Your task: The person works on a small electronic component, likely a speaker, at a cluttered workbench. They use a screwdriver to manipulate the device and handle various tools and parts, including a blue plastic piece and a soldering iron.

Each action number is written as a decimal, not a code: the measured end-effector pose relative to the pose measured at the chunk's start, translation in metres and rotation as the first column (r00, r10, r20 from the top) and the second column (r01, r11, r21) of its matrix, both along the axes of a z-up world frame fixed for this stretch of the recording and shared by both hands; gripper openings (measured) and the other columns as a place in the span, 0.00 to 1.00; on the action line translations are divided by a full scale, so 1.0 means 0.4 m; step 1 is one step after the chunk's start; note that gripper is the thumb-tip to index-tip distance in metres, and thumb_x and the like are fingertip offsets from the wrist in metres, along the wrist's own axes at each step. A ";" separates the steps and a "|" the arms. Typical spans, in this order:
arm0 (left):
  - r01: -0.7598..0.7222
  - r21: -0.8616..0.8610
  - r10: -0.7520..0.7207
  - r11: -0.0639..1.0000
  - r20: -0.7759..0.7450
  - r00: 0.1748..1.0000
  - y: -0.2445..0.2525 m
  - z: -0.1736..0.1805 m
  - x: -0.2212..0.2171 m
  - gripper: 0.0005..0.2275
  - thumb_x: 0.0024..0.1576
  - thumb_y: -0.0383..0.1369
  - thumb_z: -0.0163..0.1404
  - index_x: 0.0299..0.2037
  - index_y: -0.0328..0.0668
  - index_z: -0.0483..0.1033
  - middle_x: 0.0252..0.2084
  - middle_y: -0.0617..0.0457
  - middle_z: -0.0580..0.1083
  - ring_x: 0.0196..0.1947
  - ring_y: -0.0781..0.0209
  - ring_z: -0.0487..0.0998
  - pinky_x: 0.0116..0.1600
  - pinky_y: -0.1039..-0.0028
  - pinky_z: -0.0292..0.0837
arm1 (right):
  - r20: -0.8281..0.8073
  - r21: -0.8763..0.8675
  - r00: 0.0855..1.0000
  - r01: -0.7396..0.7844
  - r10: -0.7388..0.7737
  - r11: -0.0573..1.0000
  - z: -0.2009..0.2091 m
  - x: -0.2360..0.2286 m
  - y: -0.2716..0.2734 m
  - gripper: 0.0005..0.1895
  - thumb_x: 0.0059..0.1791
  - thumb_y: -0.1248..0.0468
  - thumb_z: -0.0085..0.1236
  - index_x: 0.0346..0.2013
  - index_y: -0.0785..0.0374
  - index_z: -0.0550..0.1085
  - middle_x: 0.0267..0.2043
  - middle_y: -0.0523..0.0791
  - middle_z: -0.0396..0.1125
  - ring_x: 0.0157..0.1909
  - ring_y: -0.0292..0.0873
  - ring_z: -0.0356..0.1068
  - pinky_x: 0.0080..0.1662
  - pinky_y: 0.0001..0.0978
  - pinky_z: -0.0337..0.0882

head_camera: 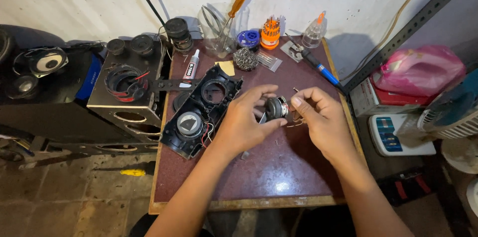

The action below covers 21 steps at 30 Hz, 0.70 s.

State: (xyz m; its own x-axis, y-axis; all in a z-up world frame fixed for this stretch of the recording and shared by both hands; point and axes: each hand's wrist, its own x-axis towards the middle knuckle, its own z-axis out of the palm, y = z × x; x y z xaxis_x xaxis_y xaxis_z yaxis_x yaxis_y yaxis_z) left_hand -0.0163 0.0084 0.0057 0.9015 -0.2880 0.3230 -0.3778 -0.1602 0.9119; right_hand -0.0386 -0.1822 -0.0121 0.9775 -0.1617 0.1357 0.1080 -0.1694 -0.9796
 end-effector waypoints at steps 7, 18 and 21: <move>0.080 0.173 -0.080 0.982 -0.007 0.997 0.011 0.012 0.003 0.41 0.37 0.19 0.67 0.67 0.37 0.66 0.53 0.36 0.75 0.51 0.35 0.79 0.48 0.59 0.83 | 0.024 0.026 1.000 -0.019 0.019 0.999 -0.016 0.005 0.008 0.04 0.53 0.67 0.59 0.38 0.66 0.78 0.31 0.47 0.73 0.33 0.38 0.71 0.37 0.24 0.68; 0.043 0.198 0.014 0.979 -0.278 0.960 0.016 -0.015 0.018 0.42 0.44 0.13 0.60 0.72 0.42 0.59 0.46 0.35 0.77 0.42 0.41 0.84 0.48 0.62 0.85 | 0.081 0.113 0.991 0.099 -0.109 0.989 -0.009 0.017 -0.009 0.05 0.58 0.67 0.51 0.41 0.63 0.75 0.30 0.43 0.70 0.32 0.34 0.69 0.38 0.21 0.69; 0.024 0.186 0.025 0.982 -0.256 0.966 0.014 -0.032 0.023 0.37 0.43 0.14 0.61 0.68 0.38 0.65 0.44 0.36 0.77 0.42 0.42 0.84 0.46 0.63 0.85 | 0.107 0.148 0.984 0.126 -0.143 0.981 -0.008 0.022 -0.036 0.05 0.59 0.66 0.51 0.42 0.62 0.74 0.31 0.43 0.70 0.33 0.34 0.70 0.39 0.21 0.69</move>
State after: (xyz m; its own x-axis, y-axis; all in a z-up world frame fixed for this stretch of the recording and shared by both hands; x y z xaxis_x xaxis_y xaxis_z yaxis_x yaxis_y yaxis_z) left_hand -0.0070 0.0139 -0.0070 0.9472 -0.3200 0.0218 -0.1351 -0.3363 0.9320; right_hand -0.0296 -0.1967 -0.0151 0.9241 -0.3162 0.2145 0.2087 -0.0524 -0.9766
